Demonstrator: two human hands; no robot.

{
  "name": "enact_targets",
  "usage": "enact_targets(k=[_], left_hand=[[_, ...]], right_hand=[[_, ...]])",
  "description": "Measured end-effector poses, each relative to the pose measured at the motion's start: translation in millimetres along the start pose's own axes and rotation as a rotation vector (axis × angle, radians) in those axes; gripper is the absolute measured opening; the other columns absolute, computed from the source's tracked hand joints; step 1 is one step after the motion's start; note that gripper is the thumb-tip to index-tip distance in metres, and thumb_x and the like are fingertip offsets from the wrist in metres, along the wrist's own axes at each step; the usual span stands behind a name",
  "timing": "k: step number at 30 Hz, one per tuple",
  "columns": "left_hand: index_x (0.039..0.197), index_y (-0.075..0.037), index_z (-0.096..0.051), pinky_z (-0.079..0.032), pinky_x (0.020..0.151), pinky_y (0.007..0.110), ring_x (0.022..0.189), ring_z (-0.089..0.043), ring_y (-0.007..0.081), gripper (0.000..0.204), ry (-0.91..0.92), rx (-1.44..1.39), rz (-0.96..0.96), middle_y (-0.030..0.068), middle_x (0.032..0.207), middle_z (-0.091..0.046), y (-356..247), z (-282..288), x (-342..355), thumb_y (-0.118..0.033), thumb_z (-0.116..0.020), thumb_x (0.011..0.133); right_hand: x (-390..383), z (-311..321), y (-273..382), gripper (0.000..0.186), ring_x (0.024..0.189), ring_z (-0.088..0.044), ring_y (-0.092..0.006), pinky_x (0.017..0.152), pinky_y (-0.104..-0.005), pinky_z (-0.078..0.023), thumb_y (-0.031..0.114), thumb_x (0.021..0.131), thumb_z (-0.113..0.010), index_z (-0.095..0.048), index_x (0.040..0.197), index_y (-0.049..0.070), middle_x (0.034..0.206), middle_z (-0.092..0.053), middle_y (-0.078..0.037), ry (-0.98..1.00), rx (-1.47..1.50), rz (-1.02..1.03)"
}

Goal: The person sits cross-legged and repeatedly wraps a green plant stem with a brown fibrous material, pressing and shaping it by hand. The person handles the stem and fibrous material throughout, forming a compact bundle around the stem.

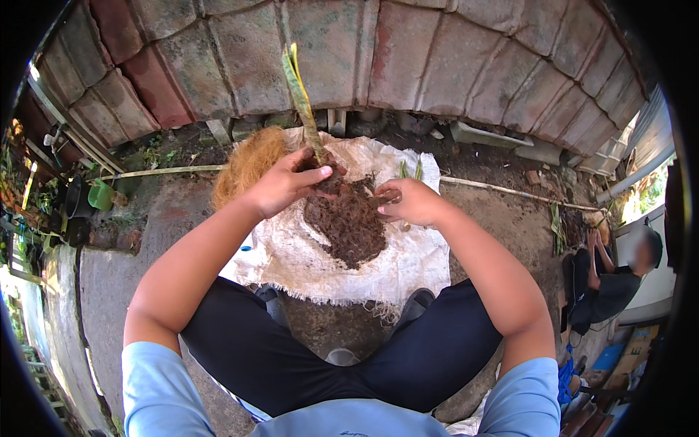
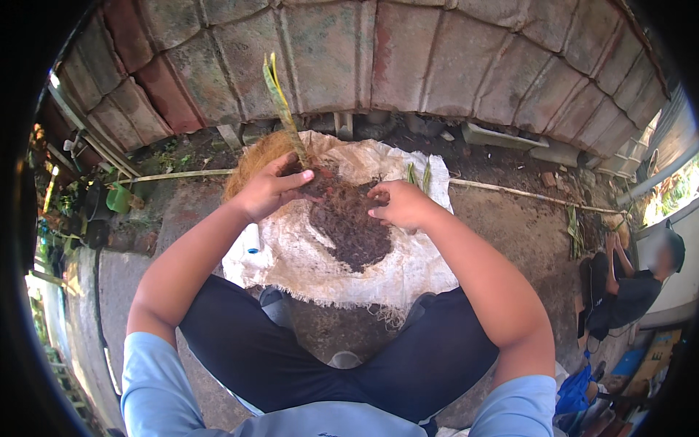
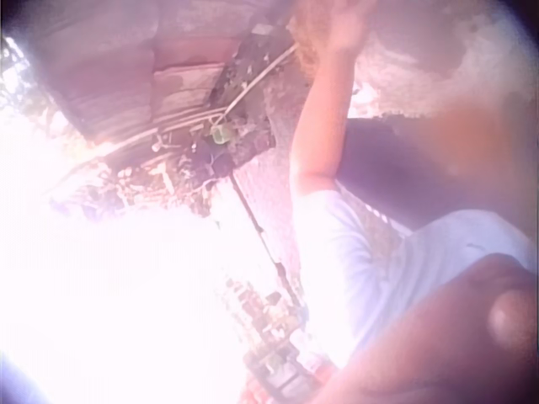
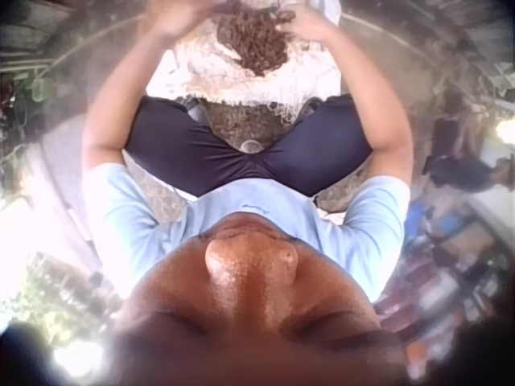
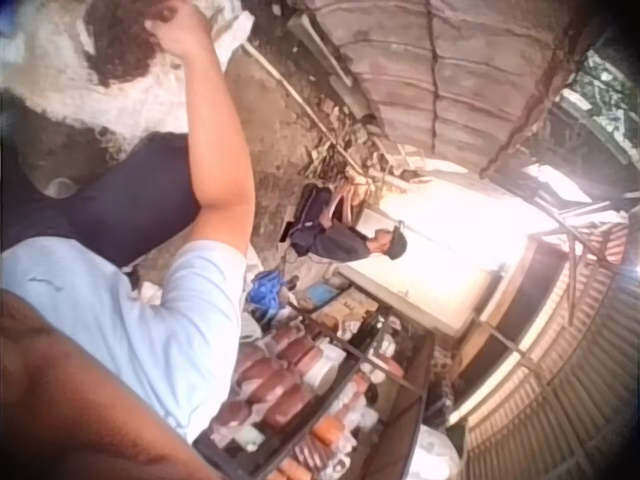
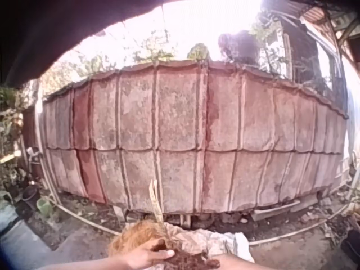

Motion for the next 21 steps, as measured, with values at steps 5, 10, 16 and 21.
enact_targets(k=[5, 10, 16, 21], left_hand=[[0.138, 0.003, -0.05, -0.054, 0.104, 0.046, 0.124, -0.06, 0.0256, 0.042, 0.019, 0.041, -0.048, 0.0141, 0.133, -0.061, 11.9, 0.9, 14.0, -0.014, -0.063, 0.102], [0.13, 0.0, -0.06, -0.055, 0.084, 0.031, 0.106, -0.065, 0.0145, 0.036, -0.109, 0.21, -0.015, 0.0093, 0.119, -0.067, 4.1, -16.1, 11.0, -0.019, -0.067, 0.1], [0.125, 0.007, -0.056, -0.06, 0.087, 0.033, 0.099, -0.067, 0.018, 0.031, -0.155, 0.245, -0.057, 0.0116, 0.111, -0.067, 4.6, -27.8, 15.7, -0.011, -0.062, 0.102], [0.127, 0.008, -0.056, -0.06, 0.087, 0.034, 0.1, -0.067, 0.0192, 0.03, -0.084, 0.13, -0.088, 0.0131, 0.113, -0.066, 15.8, -22.4, 23.4, -0.01, -0.059, 0.103]], right_hand=[[-7.9, -0.8, 51.3, 0.033, 0.102, -0.068, -0.0189, 0.084, -0.0294, -0.06, 0.007, 0.092, -0.073, -0.061, 0.121, -0.002, 0.116, -0.066, -0.013, -0.157, 0.075, 0.248], [-26.7, -10.8, 89.9, 0.032, 0.089, -0.068, -0.0118, 0.077, -0.0275, -0.058, 0.011, 0.085, -0.083, -0.062, 0.107, 0.0, 0.097, -0.067, -0.006, -0.179, 0.433, 0.249], [-28.0, -8.8, 93.1, 0.031, 0.083, -0.069, -0.0126, 0.075, -0.0291, -0.057, 0.014, 0.084, -0.085, -0.067, 0.104, -0.001, 0.09, -0.073, -0.007, -0.459, 0.185, 0.291], [-25.1, -8.9, 93.1, 0.025, 0.089, -0.069, -0.0129, 0.08, -0.0287, -0.057, 0.005, 0.087, -0.079, -0.067, 0.108, -0.002, 0.1, -0.073, -0.009, -0.369, 0.261, 0.356]])
Point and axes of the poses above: each hand's wrist, its own x-axis towards the middle knuckle, its own z-axis out of the back of the hand, y = z × x, the point moved 6 cm from there along x, towards the middle knuckle
